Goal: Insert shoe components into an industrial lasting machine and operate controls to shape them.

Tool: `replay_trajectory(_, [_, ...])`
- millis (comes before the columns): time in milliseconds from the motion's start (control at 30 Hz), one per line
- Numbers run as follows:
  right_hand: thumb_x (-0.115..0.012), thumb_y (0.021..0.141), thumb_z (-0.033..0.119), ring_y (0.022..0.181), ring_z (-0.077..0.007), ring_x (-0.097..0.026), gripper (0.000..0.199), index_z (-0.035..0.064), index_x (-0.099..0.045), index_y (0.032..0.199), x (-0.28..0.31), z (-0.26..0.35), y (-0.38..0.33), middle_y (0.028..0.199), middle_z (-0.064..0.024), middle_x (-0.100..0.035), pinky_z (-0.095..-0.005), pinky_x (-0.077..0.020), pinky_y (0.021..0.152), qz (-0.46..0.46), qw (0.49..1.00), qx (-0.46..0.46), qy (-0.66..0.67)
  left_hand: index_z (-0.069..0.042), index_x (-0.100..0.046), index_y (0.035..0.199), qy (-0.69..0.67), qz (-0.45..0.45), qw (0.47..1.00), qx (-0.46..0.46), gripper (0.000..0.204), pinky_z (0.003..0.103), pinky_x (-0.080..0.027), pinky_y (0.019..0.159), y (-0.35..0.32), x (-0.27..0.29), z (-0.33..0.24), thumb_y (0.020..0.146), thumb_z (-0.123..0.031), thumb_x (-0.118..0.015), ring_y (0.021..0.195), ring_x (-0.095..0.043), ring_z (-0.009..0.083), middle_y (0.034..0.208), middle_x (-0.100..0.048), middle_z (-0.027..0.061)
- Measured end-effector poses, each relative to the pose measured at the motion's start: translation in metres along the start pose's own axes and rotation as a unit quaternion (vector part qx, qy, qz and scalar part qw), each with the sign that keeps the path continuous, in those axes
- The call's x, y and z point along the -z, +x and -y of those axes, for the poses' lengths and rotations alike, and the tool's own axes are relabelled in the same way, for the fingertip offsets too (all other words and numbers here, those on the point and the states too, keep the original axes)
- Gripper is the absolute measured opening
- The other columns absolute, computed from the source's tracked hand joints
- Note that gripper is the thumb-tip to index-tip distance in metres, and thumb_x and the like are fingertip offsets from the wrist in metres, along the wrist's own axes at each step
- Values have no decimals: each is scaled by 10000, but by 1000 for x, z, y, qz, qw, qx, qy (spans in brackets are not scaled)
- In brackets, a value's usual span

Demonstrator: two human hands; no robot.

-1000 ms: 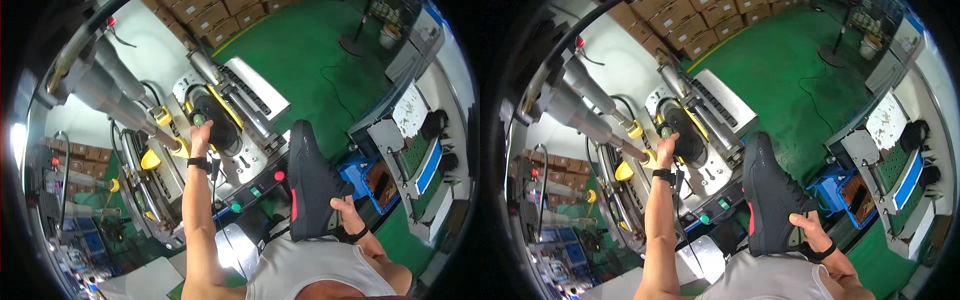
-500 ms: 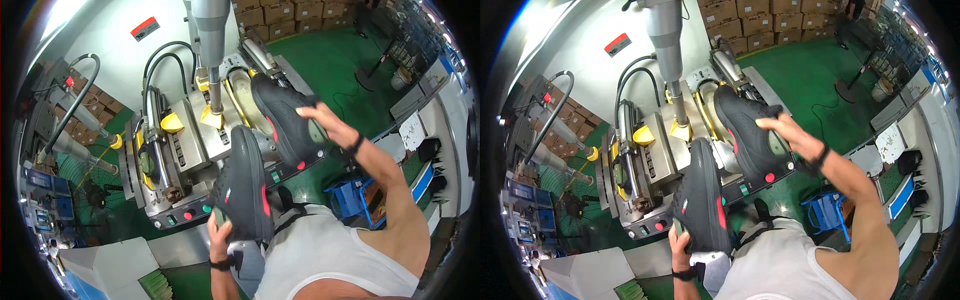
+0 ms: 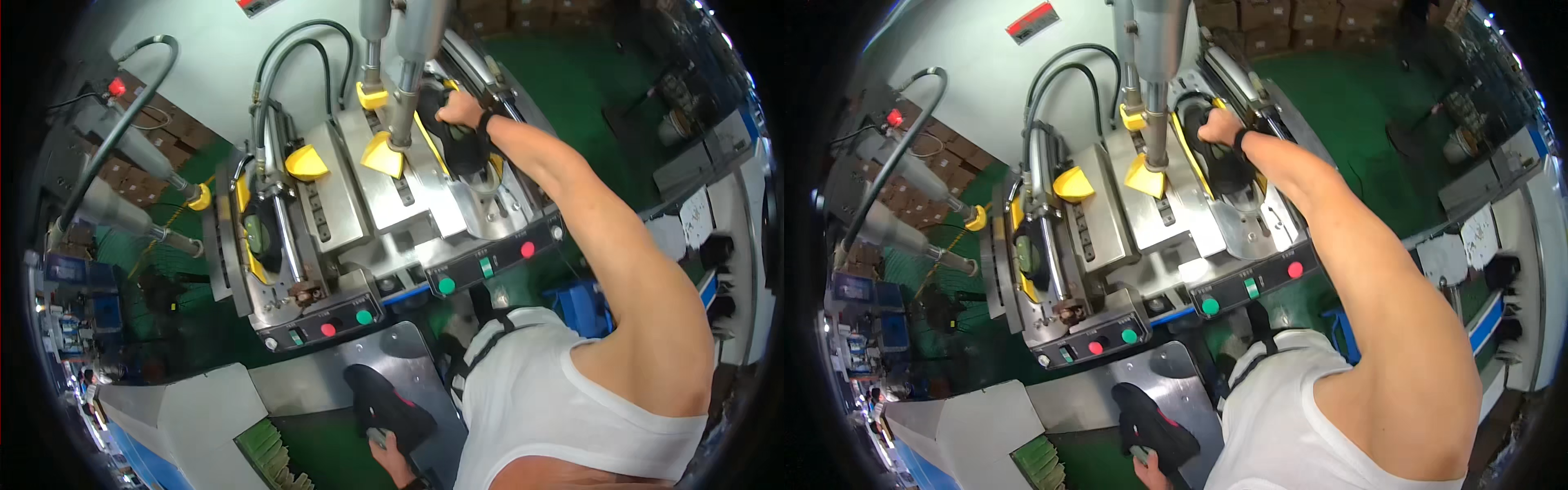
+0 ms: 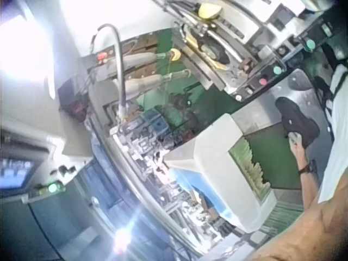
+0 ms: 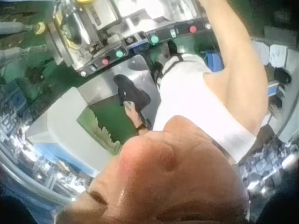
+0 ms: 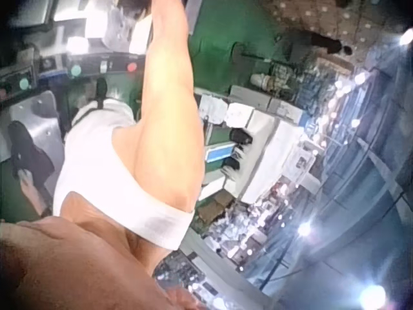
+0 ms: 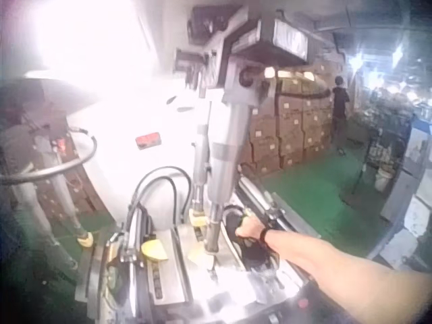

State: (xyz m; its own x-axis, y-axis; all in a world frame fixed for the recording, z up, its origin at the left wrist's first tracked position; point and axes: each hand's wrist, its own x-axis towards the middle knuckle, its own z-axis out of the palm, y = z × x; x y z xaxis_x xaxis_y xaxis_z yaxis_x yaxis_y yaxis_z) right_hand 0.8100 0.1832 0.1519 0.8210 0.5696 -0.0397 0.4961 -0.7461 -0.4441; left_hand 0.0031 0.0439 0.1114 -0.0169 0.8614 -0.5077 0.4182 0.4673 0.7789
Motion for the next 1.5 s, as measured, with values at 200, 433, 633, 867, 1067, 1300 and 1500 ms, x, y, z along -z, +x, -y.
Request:
replay_trajectory(200, [-779,682,466,1028,-420,-695,628,-89,-731,971,-3,-10,-9,1072,-327,-694,-447,-556,906,-22,999,32,-17,107,-476,1376,236,-68,968,-49,639,427,-493,999,52,-36,17,877,-175,-758,1177,-603,382,1304,-576,275])
replay_trajectory(433, [-771,705,500,1074,-429,-672,735,-114,-691,1101,18,-8,3,1105,-341,-683,-463,-538,926,71,996,39,-47,107,-365,1450,446,-96,869,-191,873,519,-398,1105,51,-76,43,825,-311,-809,1273,-526,453,1385,-512,311])
replay_trajectory(633, [-692,805,396,1020,-454,-677,549,-110,-676,1016,-36,-14,-40,1115,-302,-650,-471,-551,930,-61,998,6,-22,131,-348,1454,528,-108,834,-121,929,512,-363,1145,62,-70,57,828,-391,-793,1324,-476,469,1440,-455,331])
replay_trajectory(867, [-760,777,489,1154,-427,-643,771,-141,-620,1199,-24,-16,-50,1274,-326,-608,-419,-524,998,-1,1000,-7,19,132,-353,1452,432,-88,894,-81,933,501,-351,1158,58,-71,60,825,-399,-796,1335,-466,466,1447,-455,325])
replay_trajectory(1067, [-751,832,446,1174,-441,-629,929,-263,-398,1318,-17,-27,-111,1253,-410,-580,-426,-524,984,84,996,4,17,134,-350,1455,434,-86,894,-73,901,491,-334,1169,50,-78,40,840,-357,-790,1355,-449,454,1449,-457,325])
replay_trajectory(1300, [-764,847,384,1025,-508,-661,879,-262,-352,1279,-34,-30,-128,1110,-448,-591,-502,-545,887,-28,994,84,-64,110,-378,1442,358,-103,921,-111,871,491,-358,1148,45,-82,23,806,-285,-822,1316,-481,459,1417,-494,314])
replay_trajectory(1500, [-754,866,456,933,-509,-674,817,-247,-441,1140,-38,-52,-113,953,-403,-646,-475,-555,829,-21,984,165,-56,155,-377,1420,406,-119,898,-123,881,484,-336,1170,59,-79,52,817,-321,-809,1347,-448,474,1422,-475,340])
